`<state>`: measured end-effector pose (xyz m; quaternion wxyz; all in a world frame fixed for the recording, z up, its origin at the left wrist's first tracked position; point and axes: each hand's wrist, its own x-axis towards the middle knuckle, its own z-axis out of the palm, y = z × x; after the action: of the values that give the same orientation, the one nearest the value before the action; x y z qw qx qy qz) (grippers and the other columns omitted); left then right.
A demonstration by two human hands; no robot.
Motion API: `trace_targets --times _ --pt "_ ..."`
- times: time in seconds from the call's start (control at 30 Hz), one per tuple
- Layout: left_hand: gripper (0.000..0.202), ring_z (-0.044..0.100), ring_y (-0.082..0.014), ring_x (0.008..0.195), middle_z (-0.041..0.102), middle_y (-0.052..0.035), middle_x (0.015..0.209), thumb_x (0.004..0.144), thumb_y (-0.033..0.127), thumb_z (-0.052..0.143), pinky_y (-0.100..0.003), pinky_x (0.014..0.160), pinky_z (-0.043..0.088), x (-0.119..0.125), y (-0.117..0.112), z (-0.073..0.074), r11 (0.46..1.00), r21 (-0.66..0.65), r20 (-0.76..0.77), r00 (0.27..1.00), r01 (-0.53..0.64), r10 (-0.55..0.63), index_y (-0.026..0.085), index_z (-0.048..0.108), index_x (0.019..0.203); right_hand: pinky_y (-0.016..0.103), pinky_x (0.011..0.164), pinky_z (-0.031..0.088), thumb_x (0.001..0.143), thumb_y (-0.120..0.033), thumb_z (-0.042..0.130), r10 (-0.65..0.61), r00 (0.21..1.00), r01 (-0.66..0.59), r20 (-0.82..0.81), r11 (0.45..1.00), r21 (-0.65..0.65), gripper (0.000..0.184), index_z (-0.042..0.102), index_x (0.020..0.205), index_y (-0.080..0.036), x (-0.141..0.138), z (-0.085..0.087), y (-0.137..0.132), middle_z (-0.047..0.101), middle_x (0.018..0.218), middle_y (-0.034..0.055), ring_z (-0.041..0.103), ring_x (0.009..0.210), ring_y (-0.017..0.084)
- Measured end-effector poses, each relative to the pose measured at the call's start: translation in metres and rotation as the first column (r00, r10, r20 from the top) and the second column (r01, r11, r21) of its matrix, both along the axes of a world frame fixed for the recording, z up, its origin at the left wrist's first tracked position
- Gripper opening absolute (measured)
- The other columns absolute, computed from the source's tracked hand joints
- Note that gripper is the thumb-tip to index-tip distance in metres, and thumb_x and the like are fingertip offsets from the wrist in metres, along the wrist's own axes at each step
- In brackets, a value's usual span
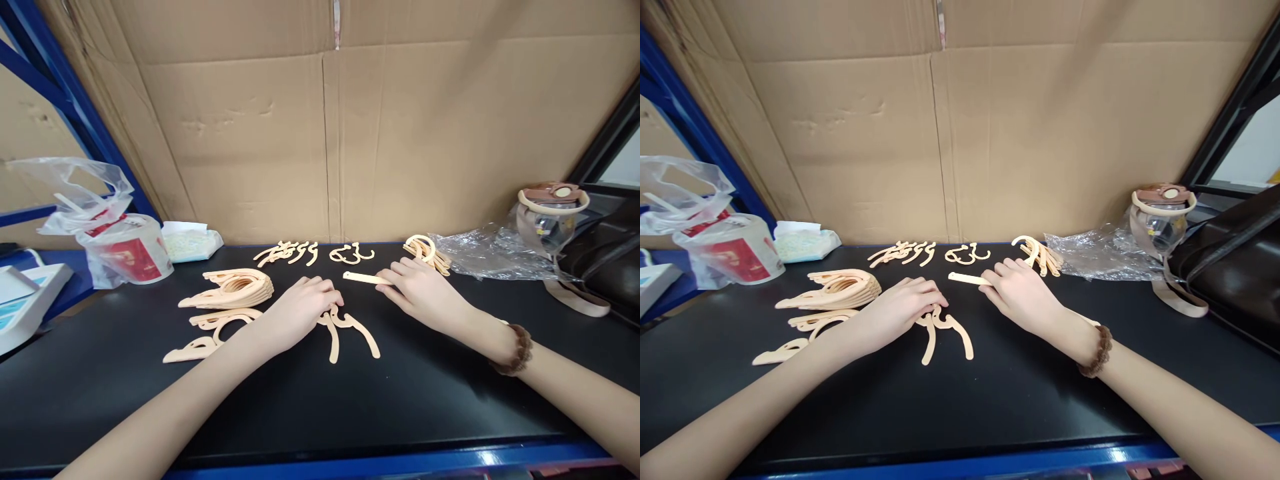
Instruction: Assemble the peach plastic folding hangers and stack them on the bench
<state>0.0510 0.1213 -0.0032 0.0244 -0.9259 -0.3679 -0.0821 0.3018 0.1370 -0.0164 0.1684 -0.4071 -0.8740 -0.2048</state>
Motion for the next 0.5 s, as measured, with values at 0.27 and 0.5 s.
trace_targets --times 0.27,0.5 --pt "0.025 0.054 -0.014 0.093 0.056 -0.0011 0.101 0.099 0.025 0.035 -0.027 0.082 0.042 -0.001 -0.006 0.019 0.981 -0.193 0.368 0.926 -0.009 0.081 0.022 0.059 0.105 0.034 0.074 0.036 0.097 -0.031 0.042 -0.064 0.998 0.064 -0.004 0.998 0.008 0.027 0.064 0.092 -0.015 0.0 0.002 -0.001 0.06 0.078 0.0059 0.053 0.077 0.022" --pt "0.02 0.057 -0.0136 0.083 0.06 0.0005 0.088 0.093 0.037 0.051 -0.025 0.078 0.046 0.0 -0.003 0.028 0.971 -0.238 0.795 0.577 0.009 0.189 0.021 0.063 0.093 0.036 0.08 0.036 0.098 -0.032 0.039 -0.151 0.987 0.151 -0.059 0.988 0.002 0.03 0.061 0.085 -0.016 0.002 0.003 0.001 0.06 0.077 0.0056 0.054 0.079 0.022"
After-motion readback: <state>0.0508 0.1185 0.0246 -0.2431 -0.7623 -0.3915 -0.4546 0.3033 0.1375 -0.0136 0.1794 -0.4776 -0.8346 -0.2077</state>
